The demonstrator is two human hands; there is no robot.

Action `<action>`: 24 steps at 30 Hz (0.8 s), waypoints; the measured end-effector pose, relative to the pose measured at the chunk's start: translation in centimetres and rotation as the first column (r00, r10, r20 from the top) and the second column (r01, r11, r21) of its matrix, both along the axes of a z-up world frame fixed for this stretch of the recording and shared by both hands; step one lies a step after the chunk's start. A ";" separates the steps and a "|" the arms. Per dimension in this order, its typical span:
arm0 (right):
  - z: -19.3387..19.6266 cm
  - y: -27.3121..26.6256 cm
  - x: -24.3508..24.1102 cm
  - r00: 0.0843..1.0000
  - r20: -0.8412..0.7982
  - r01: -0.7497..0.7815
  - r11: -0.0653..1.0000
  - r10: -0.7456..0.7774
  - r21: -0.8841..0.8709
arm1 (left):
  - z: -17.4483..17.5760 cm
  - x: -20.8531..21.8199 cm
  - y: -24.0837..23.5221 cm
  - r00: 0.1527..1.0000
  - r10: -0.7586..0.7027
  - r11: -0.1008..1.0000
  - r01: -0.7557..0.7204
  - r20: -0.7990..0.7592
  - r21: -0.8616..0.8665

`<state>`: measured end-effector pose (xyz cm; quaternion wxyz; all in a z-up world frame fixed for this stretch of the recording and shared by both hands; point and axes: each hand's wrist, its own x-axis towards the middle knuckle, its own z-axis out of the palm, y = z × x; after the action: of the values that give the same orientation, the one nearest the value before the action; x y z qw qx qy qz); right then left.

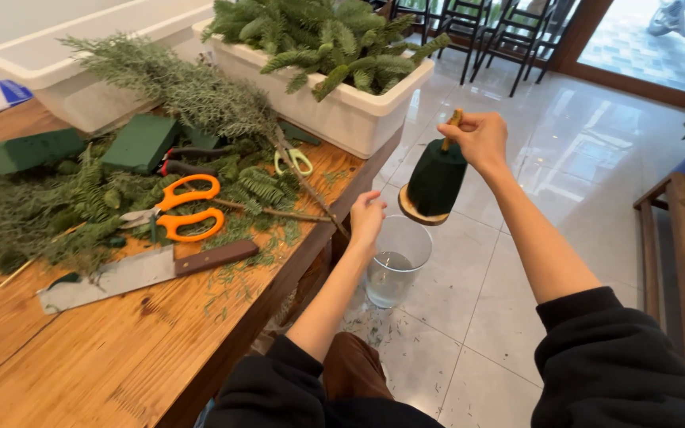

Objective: The person prepares a floral arrangement base by soaking floral foam in water, mounting it onto a wooden stand with a stick, and then trimming evergreen branches using scissors.

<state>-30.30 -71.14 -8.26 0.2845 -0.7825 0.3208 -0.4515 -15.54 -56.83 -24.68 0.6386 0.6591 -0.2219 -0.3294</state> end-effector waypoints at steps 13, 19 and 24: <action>2.7 1.7 -2.6 0.987 0.066 0.135 0.981 -0.146 0.140 | 13.0 -1.1 13.4 0.941 -0.252 0.968 0.250 -0.224 -0.039; 3.4 0.0 -7.0 0.868 0.318 0.065 0.724 -0.380 0.687 | 14.0 -2.9 9.9 0.897 -0.368 0.928 0.336 -0.244 -0.163; 1.8 -2.4 -9.0 0.707 0.428 -0.145 0.477 -0.562 0.867 | 19.9 -4.5 5.4 0.929 -0.358 0.914 0.327 -0.097 -0.242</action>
<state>-39.29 -73.56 -6.45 0.6632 -0.2661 0.4759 -0.5128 -20.04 -51.39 -4.74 0.6544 0.5099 -0.3244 -0.4545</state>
